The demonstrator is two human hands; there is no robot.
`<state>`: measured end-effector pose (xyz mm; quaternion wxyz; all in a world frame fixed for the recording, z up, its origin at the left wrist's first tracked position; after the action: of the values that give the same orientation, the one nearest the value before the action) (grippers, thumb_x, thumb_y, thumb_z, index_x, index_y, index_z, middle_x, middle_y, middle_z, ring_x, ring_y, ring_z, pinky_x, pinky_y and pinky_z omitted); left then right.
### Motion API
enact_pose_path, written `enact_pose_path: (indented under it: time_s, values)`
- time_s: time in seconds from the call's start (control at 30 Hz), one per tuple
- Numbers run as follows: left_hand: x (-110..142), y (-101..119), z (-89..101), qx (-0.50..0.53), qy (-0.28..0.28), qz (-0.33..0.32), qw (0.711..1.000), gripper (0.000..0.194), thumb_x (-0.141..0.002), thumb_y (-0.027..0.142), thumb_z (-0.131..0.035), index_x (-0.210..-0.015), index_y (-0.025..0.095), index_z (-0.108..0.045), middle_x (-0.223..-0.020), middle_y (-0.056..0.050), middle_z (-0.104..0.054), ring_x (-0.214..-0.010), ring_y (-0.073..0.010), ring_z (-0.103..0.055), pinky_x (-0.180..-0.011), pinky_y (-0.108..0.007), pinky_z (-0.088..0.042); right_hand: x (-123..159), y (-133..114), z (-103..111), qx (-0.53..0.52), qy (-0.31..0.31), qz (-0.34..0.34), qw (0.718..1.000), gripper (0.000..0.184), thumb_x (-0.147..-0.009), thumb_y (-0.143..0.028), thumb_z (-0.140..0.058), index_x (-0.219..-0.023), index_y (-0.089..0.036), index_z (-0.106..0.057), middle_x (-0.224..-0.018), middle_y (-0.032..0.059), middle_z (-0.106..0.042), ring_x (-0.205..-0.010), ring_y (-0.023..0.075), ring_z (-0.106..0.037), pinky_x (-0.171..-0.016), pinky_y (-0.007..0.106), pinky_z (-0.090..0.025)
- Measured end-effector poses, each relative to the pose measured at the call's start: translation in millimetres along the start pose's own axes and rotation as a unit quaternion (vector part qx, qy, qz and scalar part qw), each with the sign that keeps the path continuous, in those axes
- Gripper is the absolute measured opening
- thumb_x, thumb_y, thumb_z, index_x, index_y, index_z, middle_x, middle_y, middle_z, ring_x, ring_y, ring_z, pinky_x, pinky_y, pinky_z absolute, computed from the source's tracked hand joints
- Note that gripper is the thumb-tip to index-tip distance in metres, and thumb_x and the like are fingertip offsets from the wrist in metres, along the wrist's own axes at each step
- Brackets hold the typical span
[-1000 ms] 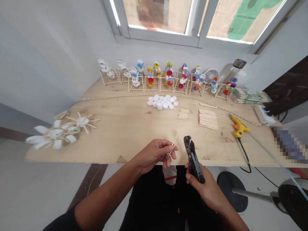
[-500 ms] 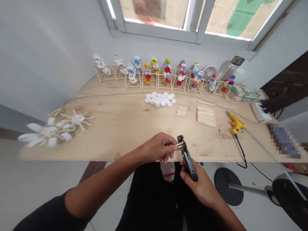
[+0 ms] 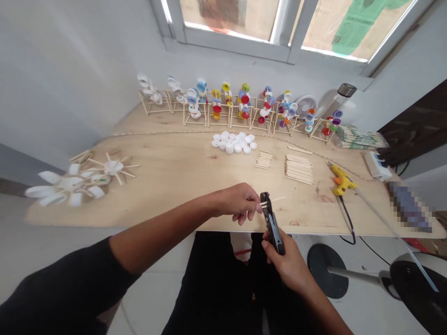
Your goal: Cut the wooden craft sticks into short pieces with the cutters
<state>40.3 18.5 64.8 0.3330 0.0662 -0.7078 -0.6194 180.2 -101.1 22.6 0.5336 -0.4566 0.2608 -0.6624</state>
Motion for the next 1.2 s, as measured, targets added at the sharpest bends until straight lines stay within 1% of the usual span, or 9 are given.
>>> enact_pose_path:
  time_s: [0.1, 0.23, 0.37, 0.47, 0.57, 0.67, 0.8, 1.2]
  values:
    - [-7, -2, 3.2, 0.005, -0.013, 0.015, 1.0, 0.012, -0.067, 0.025, -0.059, -0.068, 0.014, -0.064, -0.051, 0.0, -0.058, -0.032, -0.0073, -0.048, -0.03, -0.015, -0.03, -3, 3, 0, 0.003, 0.007, -0.001, 1.0, 0.011, -0.077, -0.029, -0.052, -0.079, -0.019, -0.053, -0.057, -0.0038, -0.049, -0.049, 0.0138, -0.05, -0.05, 0.024, -0.039]
    - [-15, -3, 6.1, 0.001, -0.027, 0.029, 0.999, 0.011, -0.065, 0.023, -0.059, -0.065, 0.015, -0.065, -0.05, -0.001, -0.058, -0.032, -0.0079, -0.048, -0.03, -0.016, -0.029, -5, 7, -1, 0.002, 0.011, -0.003, 1.0, 0.014, -0.078, -0.033, -0.051, -0.077, -0.019, -0.052, -0.056, -0.0042, -0.048, -0.047, 0.0134, -0.049, -0.048, 0.024, -0.038]
    - [-20, -1, 6.1, -0.014, -0.023, 0.045, 0.999, 0.009, -0.063, 0.018, -0.056, -0.061, 0.015, -0.064, -0.049, -0.001, -0.058, -0.031, -0.009, -0.048, -0.03, -0.017, -0.029, -7, 12, -1, 0.004, 0.03, -0.004, 1.0, 0.016, -0.078, -0.035, -0.051, -0.076, -0.02, -0.052, -0.055, -0.0046, -0.047, -0.045, 0.0134, -0.048, -0.047, 0.024, -0.038]
    - [-21, 0, 4.8, -0.017, -0.01, 0.044, 0.999, 0.008, -0.063, 0.017, -0.055, -0.059, 0.014, -0.062, -0.049, -0.001, -0.058, -0.031, -0.0092, -0.047, -0.03, -0.017, -0.029, -8, 12, -2, 0.0, 0.042, -0.002, 0.999, 0.015, -0.078, -0.035, -0.051, -0.075, -0.02, -0.05, -0.056, -0.0042, -0.048, -0.044, 0.0128, -0.048, -0.046, 0.024, -0.038]
    - [-20, -1, 4.1, 0.001, 0.019, 0.028, 0.999, 0.006, -0.063, 0.019, -0.059, -0.059, 0.015, -0.059, -0.047, -0.001, -0.057, -0.031, -0.0094, -0.047, -0.029, -0.017, -0.027, -8, 12, -2, -0.003, 0.044, 0.001, 0.999, 0.014, -0.077, -0.033, -0.052, -0.073, -0.02, -0.049, -0.055, -0.0045, -0.046, -0.044, 0.0128, -0.047, -0.045, 0.024, -0.038]
    - [-19, -4, 3.6, 0.024, 0.05, 0.012, 0.998, 0.008, -0.063, 0.021, -0.063, -0.062, 0.016, -0.057, -0.046, 0.0, -0.057, -0.031, -0.0101, -0.047, -0.028, -0.017, -0.027, -8, 13, -3, -0.001, 0.044, 0.003, 0.999, 0.013, -0.078, -0.033, -0.051, -0.074, -0.02, -0.049, -0.054, -0.0048, -0.044, -0.045, 0.0132, -0.047, -0.046, 0.024, -0.038]
    - [-20, -6, 2.9, 0.032, 0.069, 0.01, 0.997, 0.007, -0.065, 0.019, -0.061, -0.064, 0.016, -0.055, -0.047, -0.001, -0.059, -0.031, -0.0097, -0.048, -0.028, -0.016, -0.028, -8, 15, -4, 0.0, 0.044, -0.001, 0.999, 0.012, -0.078, -0.032, -0.05, -0.075, -0.02, -0.049, -0.055, -0.0047, -0.045, -0.045, 0.013, -0.047, -0.046, 0.024, -0.037]
    - [-24, -6, 4.9, -0.002, 0.037, 0.07, 0.997, 0.004, -0.07, 0.015, -0.056, -0.068, 0.012, -0.055, -0.053, 0.0, -0.062, -0.035, -0.0061, -0.048, -0.033, -0.016, -0.029, -8, 20, -6, -0.004, 0.043, -0.008, 0.999, 0.012, -0.078, -0.031, -0.05, -0.076, -0.02, -0.049, -0.052, -0.0059, -0.044, -0.045, 0.0125, -0.048, -0.046, 0.022, -0.037]
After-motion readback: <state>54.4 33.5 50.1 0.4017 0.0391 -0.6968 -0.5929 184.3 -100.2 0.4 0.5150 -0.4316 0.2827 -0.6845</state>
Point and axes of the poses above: each hand's wrist, its own x-axis away from the middle knuckle, its own z-axis out of the back of the hand, y = z × x, the point moved 3 cm from there along -x, towards the middle knuckle
